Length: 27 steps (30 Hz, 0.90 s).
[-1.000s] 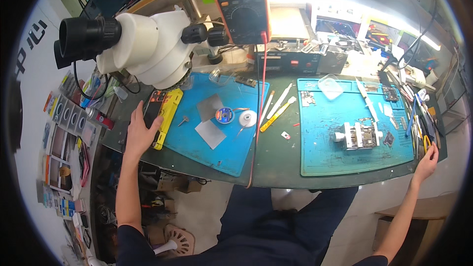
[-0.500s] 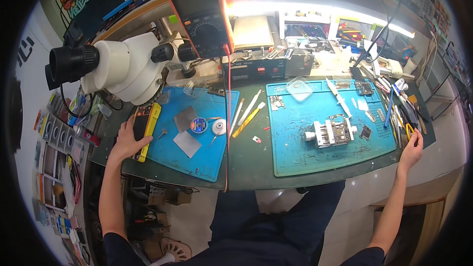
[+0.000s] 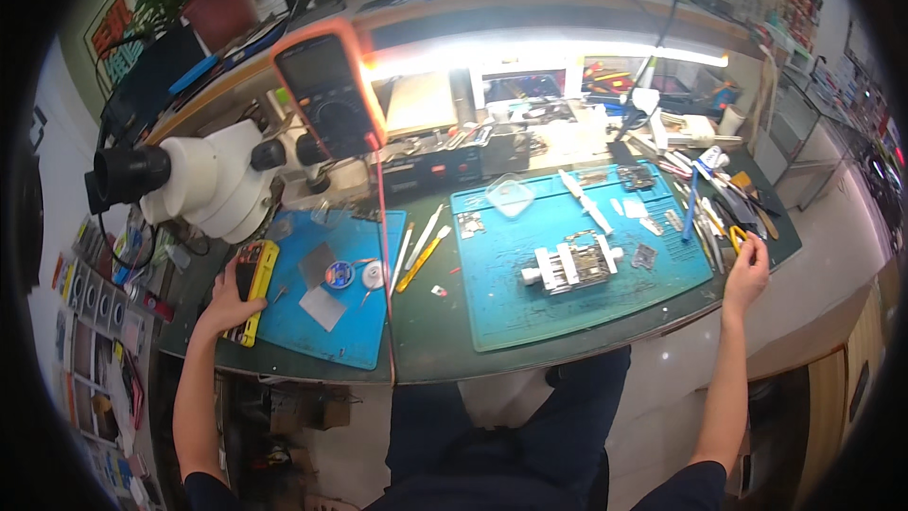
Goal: The person applies flux to a circuit board held in a vise, then uses a soldering iron and solder wire to make connections on the board. They briefly handle a yellow phone case and a small black component before returning to soldering.
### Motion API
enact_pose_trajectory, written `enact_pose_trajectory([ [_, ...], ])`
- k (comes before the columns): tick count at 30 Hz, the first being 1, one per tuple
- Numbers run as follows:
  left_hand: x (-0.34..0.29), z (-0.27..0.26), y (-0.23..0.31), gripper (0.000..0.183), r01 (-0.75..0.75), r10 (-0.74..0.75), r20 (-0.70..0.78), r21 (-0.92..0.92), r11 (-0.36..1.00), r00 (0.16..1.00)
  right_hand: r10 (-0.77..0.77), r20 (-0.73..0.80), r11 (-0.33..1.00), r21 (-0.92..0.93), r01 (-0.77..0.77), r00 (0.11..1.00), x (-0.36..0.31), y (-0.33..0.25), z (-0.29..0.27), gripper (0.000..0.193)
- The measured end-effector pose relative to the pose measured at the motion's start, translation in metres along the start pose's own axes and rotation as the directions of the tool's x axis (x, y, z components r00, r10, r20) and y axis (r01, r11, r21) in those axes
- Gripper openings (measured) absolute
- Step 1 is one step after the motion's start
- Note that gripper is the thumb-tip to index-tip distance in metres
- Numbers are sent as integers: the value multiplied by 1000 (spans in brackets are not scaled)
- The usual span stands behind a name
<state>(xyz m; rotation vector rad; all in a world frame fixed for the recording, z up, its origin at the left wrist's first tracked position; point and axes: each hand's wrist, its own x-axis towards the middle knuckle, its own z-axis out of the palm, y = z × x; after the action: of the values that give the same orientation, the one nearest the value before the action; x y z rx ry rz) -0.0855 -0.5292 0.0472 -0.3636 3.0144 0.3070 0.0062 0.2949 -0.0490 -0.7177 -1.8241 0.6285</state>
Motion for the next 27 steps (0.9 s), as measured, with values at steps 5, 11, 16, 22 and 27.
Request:
enact_pose_trajectory([
  [5,-9,-1,7,116,35,-37,-43,-34,999,998,-7,3,1000,24,7,1000,-3,-11,-2,22],
  [11,-26,-14,2,111,30,-37,-142,-53,998,989,-5,0,999,45,5,1000,-2,-7,0,22],
  [16,-36,-20,10,112,31,-41,-144,-72,997,989,-55,-16,998,32,55,998,-2,-1,-2,23],
  [22,-39,-14,3,112,42,-52,-137,-72,997,989,-326,-23,942,-96,323,945,-2,-13,-4,25],
  [27,-69,-24,-3,109,44,-58,-126,-111,993,990,-601,62,799,91,595,797,-45,-112,-5,24],
])
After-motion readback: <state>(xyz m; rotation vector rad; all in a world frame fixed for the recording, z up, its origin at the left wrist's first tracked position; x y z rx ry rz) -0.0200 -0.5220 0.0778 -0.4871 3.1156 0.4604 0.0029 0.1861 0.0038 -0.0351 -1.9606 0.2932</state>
